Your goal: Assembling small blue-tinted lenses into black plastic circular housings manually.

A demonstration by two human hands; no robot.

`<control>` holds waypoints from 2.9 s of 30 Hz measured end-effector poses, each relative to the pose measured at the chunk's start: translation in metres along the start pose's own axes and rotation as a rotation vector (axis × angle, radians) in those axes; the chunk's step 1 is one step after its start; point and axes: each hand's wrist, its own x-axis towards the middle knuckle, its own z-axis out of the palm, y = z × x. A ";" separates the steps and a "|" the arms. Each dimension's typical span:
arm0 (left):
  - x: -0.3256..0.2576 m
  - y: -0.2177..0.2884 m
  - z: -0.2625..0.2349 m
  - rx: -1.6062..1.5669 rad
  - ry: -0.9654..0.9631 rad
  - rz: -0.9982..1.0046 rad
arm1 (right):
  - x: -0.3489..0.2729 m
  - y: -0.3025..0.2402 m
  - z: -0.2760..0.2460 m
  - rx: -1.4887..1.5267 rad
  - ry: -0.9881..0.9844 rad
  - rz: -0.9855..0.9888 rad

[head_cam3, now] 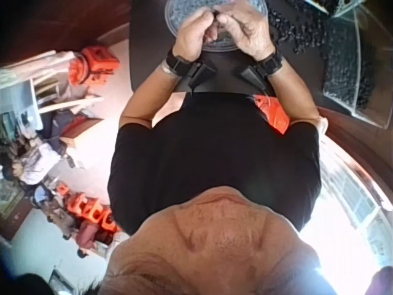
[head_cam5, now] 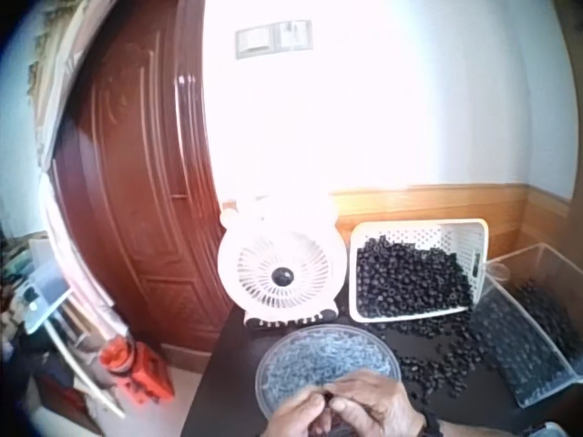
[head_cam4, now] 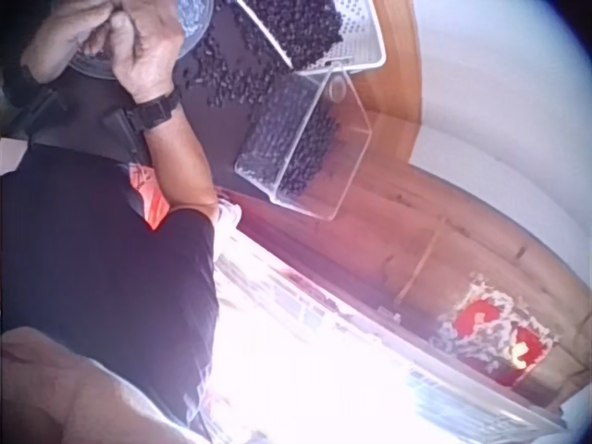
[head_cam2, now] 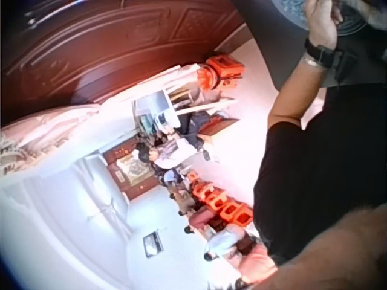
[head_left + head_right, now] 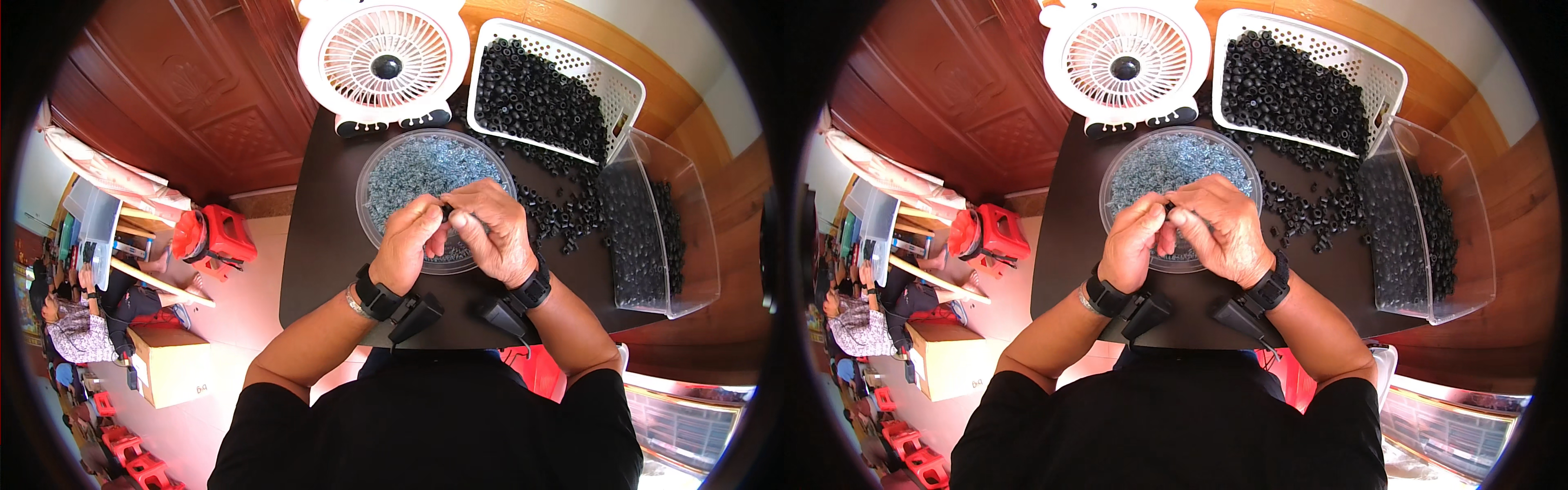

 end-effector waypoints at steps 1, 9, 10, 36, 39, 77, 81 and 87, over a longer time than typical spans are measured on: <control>0.000 0.000 0.000 0.042 -0.027 0.003 | -0.001 0.003 0.000 0.048 0.001 0.029; 0.000 -0.005 0.002 -0.293 -0.001 -0.156 | -0.001 -0.004 0.008 0.027 0.022 0.114; 0.001 -0.006 0.000 -0.342 -0.008 -0.181 | -0.002 -0.003 0.009 0.010 0.029 0.108; 0.010 -0.025 -0.009 -0.210 0.040 -0.134 | 0.004 -0.013 0.009 -0.481 -0.209 0.008; 0.010 -0.021 -0.006 -0.143 0.059 -0.169 | 0.001 -0.013 0.012 -0.567 -0.229 0.002; 0.003 0.007 -0.009 0.065 0.120 0.199 | 0.011 -0.006 0.012 0.323 -0.010 0.389; 0.004 0.006 -0.010 0.111 0.051 0.184 | 0.014 -0.015 0.013 0.364 -0.012 0.399; 0.002 0.009 -0.004 0.130 0.020 0.136 | 0.007 -0.011 0.001 0.421 0.009 0.564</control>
